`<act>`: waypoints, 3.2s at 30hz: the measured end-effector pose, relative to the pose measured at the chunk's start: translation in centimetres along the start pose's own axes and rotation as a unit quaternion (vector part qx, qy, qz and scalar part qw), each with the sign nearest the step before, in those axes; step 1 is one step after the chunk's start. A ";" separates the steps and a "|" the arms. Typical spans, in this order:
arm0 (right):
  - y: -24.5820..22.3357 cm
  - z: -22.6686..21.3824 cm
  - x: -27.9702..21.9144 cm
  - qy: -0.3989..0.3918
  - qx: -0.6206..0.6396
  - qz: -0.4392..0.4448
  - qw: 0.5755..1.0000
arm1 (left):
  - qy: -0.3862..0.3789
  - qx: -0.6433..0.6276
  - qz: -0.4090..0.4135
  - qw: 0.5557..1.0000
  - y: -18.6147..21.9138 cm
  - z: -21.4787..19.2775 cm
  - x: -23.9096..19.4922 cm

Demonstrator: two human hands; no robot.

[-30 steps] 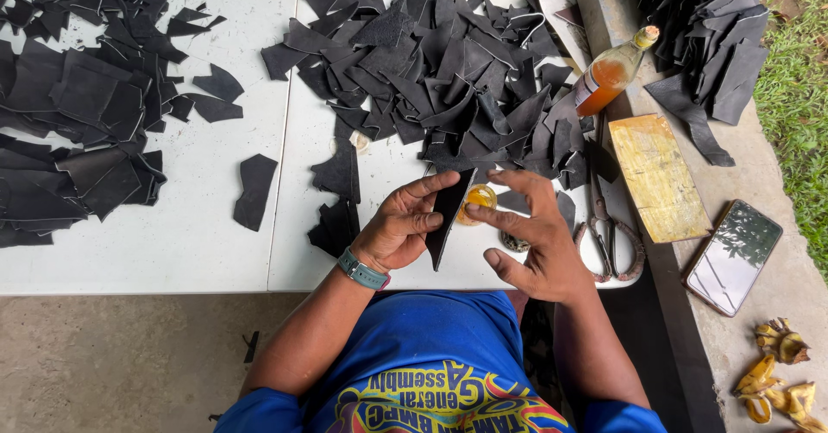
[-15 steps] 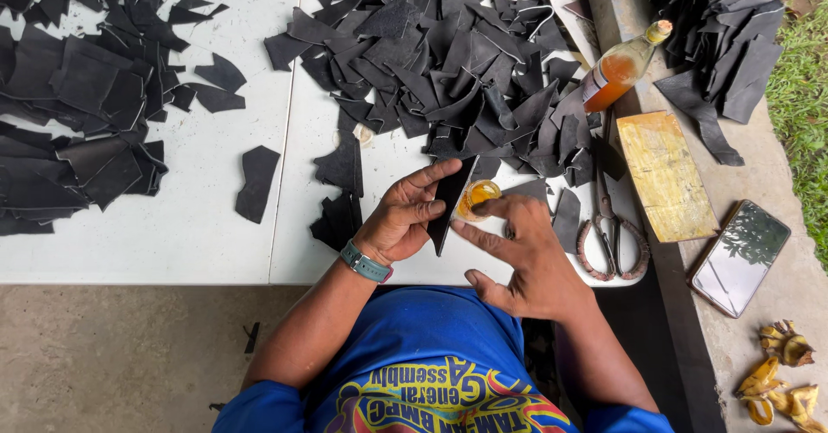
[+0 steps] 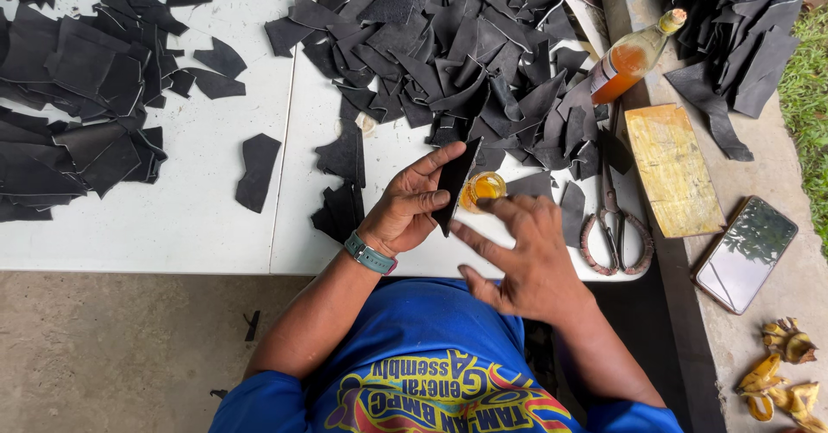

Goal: The person repeatedly picks up small black rubber pieces from a pile on a white table and rubs them against a small glass jar containing a yellow substance. The person also uses a rectangular wooden block to rub the rubber pieces. The process is repetitive, involving handling individual pieces and applying them to the jar or block.

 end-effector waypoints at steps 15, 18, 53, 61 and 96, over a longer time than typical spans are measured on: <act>0.8 -0.1 0.9 0.044 -0.071 0.036 0.996 | -0.022 0.013 0.002 1.000 0.0 -0.1 -0.5; 0.3 -0.1 0.5 0.033 -0.044 0.018 0.998 | -0.013 0.010 0.001 1.000 -0.2 -0.2 -0.6; 3.1 -0.5 0.4 0.054 -0.011 0.082 0.995 | -0.057 -0.022 -0.024 0.998 -0.4 0.9 -1.1; 6.6 -0.6 -1.9 0.100 0.075 0.165 0.978 | 0.133 0.357 0.168 0.909 8.1 -1.4 -4.0; 8.3 5.2 0.4 -0.151 -0.090 0.188 0.966 | 0.190 0.863 -0.017 0.468 12.5 -10.2 6.5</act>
Point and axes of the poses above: each hand's wrist, its own x-axis towards the middle knuckle, its own z-axis out of the palm, y = z × x, the point moved 4 cm from there along x, towards the middle knuckle, and after that the axes turned 3 degrees about x, right-handed, at the moved point
